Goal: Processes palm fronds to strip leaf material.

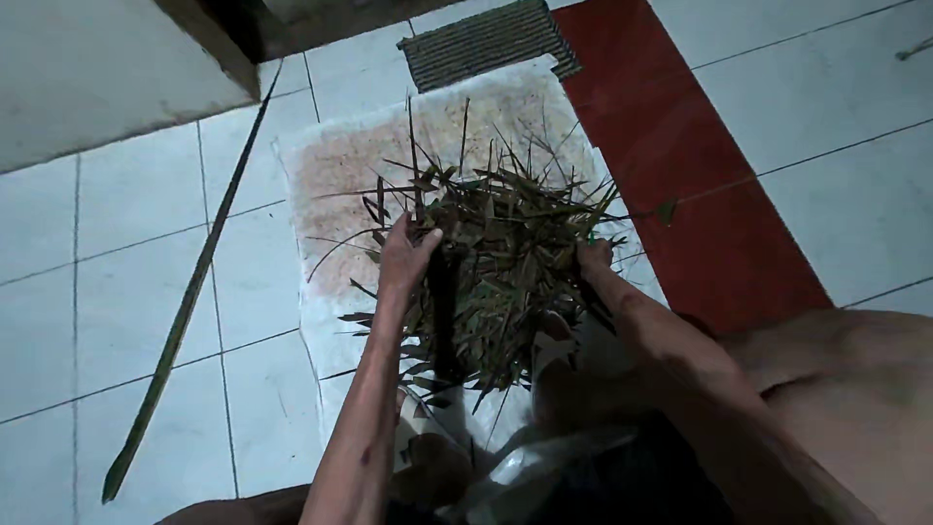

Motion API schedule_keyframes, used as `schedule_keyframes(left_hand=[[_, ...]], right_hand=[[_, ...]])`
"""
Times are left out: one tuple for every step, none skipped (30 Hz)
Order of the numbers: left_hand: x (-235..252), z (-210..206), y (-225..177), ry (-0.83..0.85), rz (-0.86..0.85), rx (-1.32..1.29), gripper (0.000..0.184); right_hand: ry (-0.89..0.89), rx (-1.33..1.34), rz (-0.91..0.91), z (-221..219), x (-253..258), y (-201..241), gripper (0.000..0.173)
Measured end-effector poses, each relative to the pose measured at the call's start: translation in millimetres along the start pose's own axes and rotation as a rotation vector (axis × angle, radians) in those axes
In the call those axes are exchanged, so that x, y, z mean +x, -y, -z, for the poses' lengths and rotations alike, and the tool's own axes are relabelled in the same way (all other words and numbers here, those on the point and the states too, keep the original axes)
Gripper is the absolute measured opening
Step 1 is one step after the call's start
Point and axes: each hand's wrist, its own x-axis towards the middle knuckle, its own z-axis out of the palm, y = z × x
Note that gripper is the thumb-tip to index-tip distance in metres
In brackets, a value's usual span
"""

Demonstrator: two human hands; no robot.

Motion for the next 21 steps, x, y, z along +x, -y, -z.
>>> schedule_keyframes(left_hand=[[4,1,6,-0.011,0.004,-0.034,0.074],[7,2,11,-0.018,0.008,-0.063,0.071],[10,2,13,-0.019,0.015,-0.081,0.068],[11,1,14,-0.017,0.020,-0.089,0.064],[8,0,13,-0.003,0.023,-0.093,0.060],[3,0,10,0.024,0.029,-0.090,0.059],[-1,-1,9,0.052,0.036,-0.089,0.059],[-3,-3,8,0.081,0.045,-0.093,0.059],[-4,-5,6,0.105,0.047,-0.100,0.058],[-5,-7,5,0.127,0.048,-0.111,0.057],[-4,-10,4,0.146,0.040,-0.128,0.056],[-3,-13,2,0.164,0.029,-0.137,0.053],[-1,-15,1,0.183,0.011,-0.140,0.051],[3,-18,-1,0.200,-0.013,-0.141,0.047],[2,-18,-5,0.213,-0.038,-0.141,0.044],[-3,-16,-11,0.227,-0.054,-0.138,0.042],[-13,-14,-20,0.242,-0.065,-0.129,0.042],[-21,-11,-30,0.258,-0.074,-0.124,0.041],[-26,-7,-38,0.267,-0.088,-0.126,0.040],[-31,-4,-46,0.269,-0.108,-0.140,0.039],[-35,-1,-52,0.264,-0.125,-0.168,0.038]], right_hand=[[0.013,-0.006,-0.019,-3,7,-3,0.056],[0.026,-0.010,-0.023,-8,14,-6,0.058],[0.033,-0.011,-0.027,-13,20,-9,0.060],[0.036,-0.004,-0.032,-17,25,-10,0.061],[0.042,0.002,-0.035,-21,29,-10,0.063],[0.048,0.006,-0.037,-23,30,-9,0.062],[0.039,0.005,-0.028,-25,31,-9,0.056],[0.026,0.007,-0.012,-27,30,-9,0.049],[0.027,0.017,0.000,-26,27,-7,0.046],[0.030,0.037,0.002,-25,24,-4,0.044],[0.028,0.080,0.005,-24,21,0,0.043],[0.030,0.150,0.018,-22,16,4,0.042],[0.035,0.212,0.048,-21,11,9,0.040],[0.051,0.261,0.091,-19,5,15,0.039],[0.073,0.299,0.148,-17,-1,21,0.037],[0.098,0.328,0.197,-15,-9,28,0.037],[0.128,0.348,0.241,-13,-18,36,0.036],[0.161,0.365,0.277,-11,-30,44,0.034],[0.211,0.375,0.299,-8,-46,54,0.034],[0.260,0.391,0.327,-7,-66,64,0.032],[0.319,0.403,0.359,-4,-91,73,0.031]])
